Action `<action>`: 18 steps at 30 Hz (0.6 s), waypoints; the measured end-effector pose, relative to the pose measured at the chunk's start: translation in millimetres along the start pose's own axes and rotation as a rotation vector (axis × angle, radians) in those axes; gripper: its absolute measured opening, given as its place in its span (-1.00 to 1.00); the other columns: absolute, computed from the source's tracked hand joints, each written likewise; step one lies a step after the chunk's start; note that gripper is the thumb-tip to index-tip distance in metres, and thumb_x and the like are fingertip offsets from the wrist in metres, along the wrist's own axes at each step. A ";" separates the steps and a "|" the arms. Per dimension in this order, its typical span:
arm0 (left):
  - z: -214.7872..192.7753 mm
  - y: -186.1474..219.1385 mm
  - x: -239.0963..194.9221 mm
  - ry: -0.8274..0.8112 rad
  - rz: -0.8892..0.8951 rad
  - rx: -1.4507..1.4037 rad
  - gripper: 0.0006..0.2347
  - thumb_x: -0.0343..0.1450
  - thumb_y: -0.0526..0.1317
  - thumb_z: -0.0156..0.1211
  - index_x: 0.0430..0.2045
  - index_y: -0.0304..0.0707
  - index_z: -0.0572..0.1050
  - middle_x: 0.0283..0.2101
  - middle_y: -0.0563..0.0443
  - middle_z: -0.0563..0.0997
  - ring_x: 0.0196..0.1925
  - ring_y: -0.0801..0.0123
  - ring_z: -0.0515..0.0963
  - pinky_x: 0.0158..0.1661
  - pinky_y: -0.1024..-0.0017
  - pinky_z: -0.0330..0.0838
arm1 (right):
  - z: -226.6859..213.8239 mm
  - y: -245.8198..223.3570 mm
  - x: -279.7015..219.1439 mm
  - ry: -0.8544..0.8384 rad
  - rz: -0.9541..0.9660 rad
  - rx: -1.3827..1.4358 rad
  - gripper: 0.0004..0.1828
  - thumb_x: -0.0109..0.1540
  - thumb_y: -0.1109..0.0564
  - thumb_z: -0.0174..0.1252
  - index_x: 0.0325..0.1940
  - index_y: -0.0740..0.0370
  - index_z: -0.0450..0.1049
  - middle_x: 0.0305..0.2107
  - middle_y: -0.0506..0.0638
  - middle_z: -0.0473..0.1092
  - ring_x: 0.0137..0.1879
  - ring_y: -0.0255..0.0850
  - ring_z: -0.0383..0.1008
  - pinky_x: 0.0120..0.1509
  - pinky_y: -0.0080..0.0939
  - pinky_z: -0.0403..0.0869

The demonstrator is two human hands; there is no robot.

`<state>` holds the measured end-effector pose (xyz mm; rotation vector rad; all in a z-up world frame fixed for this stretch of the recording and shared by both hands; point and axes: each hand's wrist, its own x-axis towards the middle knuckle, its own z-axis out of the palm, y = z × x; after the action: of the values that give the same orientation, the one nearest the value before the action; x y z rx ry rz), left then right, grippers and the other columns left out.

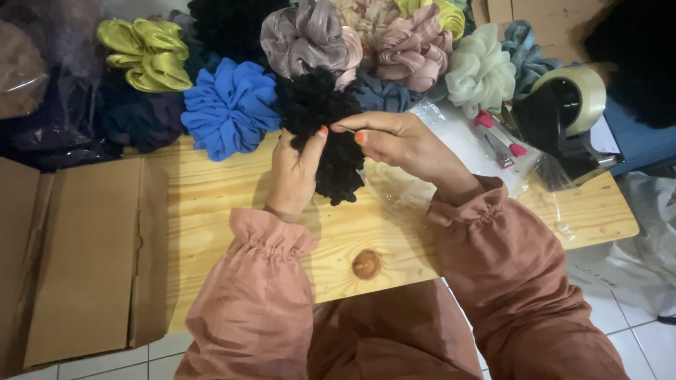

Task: Assembling fabric scrunchies using a small tool and packing them into a cardboard box

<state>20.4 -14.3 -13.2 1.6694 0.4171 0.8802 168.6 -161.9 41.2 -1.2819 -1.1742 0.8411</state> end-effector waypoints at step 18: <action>-8.0 -7.4 -0.8 -0.010 -0.005 -0.083 -0.82 0.49 -0.19 0.14 -0.07 -0.19 0.46 -0.14 -0.03 0.54 -0.03 0.29 0.51 0.14 0.17 0.40 | -10.4 5.7 -2.0 0.003 0.000 -0.008 -0.72 0.38 0.15 0.04 0.13 0.16 0.56 -0.69 0.02 0.28 -0.63 -0.38 0.06 -0.57 -0.44 0.10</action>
<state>15.3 -7.3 -19.9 1.5957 0.3734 0.8739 178.8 -165.7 36.3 -1.2894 -1.1766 0.8343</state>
